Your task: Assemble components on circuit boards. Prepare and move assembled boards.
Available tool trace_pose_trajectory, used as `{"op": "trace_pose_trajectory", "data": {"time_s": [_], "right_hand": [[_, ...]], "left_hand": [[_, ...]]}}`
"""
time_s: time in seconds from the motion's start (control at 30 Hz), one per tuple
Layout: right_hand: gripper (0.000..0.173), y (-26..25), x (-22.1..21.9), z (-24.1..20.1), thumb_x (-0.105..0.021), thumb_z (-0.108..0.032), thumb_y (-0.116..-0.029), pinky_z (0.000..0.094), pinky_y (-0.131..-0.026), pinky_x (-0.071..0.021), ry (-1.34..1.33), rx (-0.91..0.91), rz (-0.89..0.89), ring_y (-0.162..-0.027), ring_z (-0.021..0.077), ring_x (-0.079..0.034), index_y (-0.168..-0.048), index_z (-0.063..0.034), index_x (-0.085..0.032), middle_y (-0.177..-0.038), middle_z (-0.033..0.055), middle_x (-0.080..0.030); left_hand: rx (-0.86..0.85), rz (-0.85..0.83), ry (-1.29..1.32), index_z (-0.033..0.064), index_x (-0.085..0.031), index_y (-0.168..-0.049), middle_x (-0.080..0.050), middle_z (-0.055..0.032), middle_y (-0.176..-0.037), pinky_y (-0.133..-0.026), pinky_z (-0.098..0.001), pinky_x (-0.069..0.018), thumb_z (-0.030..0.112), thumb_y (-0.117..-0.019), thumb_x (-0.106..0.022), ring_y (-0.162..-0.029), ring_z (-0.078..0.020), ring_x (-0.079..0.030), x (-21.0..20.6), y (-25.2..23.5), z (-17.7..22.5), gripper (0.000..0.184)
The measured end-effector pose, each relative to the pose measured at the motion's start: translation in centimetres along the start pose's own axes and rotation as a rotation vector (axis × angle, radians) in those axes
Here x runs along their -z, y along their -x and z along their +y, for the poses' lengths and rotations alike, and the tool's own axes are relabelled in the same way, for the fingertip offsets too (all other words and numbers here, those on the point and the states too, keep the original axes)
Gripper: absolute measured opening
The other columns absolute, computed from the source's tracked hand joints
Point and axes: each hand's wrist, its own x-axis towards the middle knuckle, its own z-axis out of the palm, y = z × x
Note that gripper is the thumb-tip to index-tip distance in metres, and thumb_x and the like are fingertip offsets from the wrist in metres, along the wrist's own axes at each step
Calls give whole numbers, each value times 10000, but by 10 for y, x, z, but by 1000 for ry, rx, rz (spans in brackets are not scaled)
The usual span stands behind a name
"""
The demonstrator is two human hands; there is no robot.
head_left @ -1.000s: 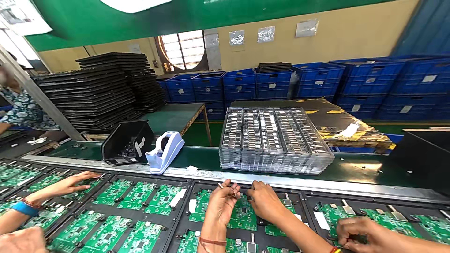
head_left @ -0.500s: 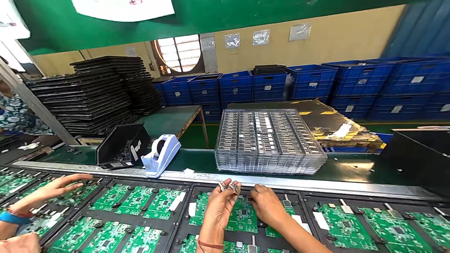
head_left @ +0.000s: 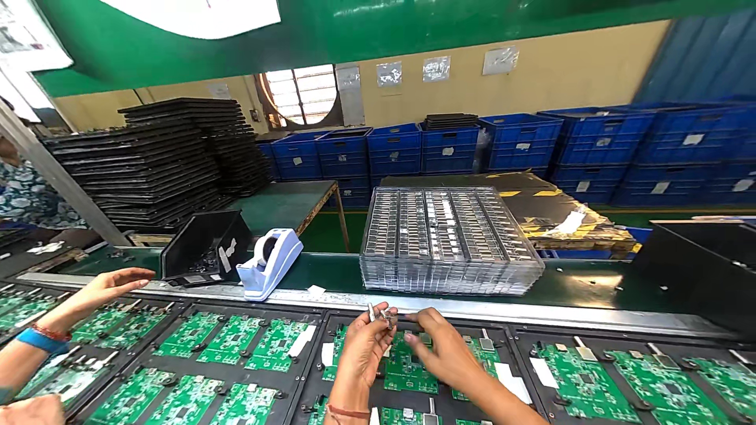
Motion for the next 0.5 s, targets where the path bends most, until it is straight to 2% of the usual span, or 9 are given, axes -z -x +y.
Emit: {"op": "trace_pose_trajectory", "data": {"time_s": [0.07,0.13,0.27,0.33,0.43,0.47,0.5], "right_hand": [[447,-7,-10,-15,-597,-276,-1007,385,-1001,-543,-195,92,88,-1180,239,-648,-1380,-30,-607,-1302,161,-646],[384,-15,-17,-27,-616,-203,-973,370,-1007,-535,-286,136,118,-1182,205,-638,-1325,-55,-656,-1283,139,-652],[259,-30,-16,-40,-678,-165,-924,337,-999,-519,-456,70,176,-1187,164,-615,-1154,-59,-731,-1227,104,-666],[256,-35,-13,-42,-696,-135,-911,350,-1001,-531,-502,18,208,-1194,187,-629,-1135,-10,-706,-1258,142,-657],[284,-42,-10,-41,-691,-82,-925,294,-842,-596,-417,-111,159,-942,160,-702,-1178,38,-644,-1207,163,-638],[280,-45,-11,-39,-673,-73,-928,291,-834,-594,-339,-138,107,-921,171,-695,-1181,45,-646,-1205,174,-621],[292,-47,-12,-36,-656,-71,-938,304,-863,-582,-247,-145,38,-956,201,-686,-1203,52,-654,-1254,201,-599]], "left_hand": [[2,-50,-16,-57,-569,-1216,-688,-122,-937,-670,-245,-586,-108,-999,-470,-702,-132,-669,4,2,3,244],[0,-109,1,-45,-581,-1158,-666,-96,-842,-641,-246,-591,-111,-992,-447,-657,-127,-657,7,3,6,223],[-7,-133,79,-39,-585,-1125,-691,-113,-848,-703,-266,-616,-74,-1016,-420,-703,-147,-702,12,4,15,200],[-16,-87,107,-60,-579,-1186,-710,-143,-933,-737,-261,-608,-58,-1026,-432,-744,-155,-711,14,2,18,217],[-59,109,132,-64,-510,-1263,-678,-151,-985,-697,-222,-579,-80,-1013,-437,-728,-130,-683,12,-1,19,261],[-63,164,158,-64,-497,-1275,-663,-152,-988,-693,-224,-578,-61,-1022,-440,-732,-133,-678,11,-2,20,259],[-65,213,184,-59,-500,-1258,-659,-149,-971,-691,-230,-584,-18,-1040,-442,-734,-138,-682,9,-2,20,229]]}}
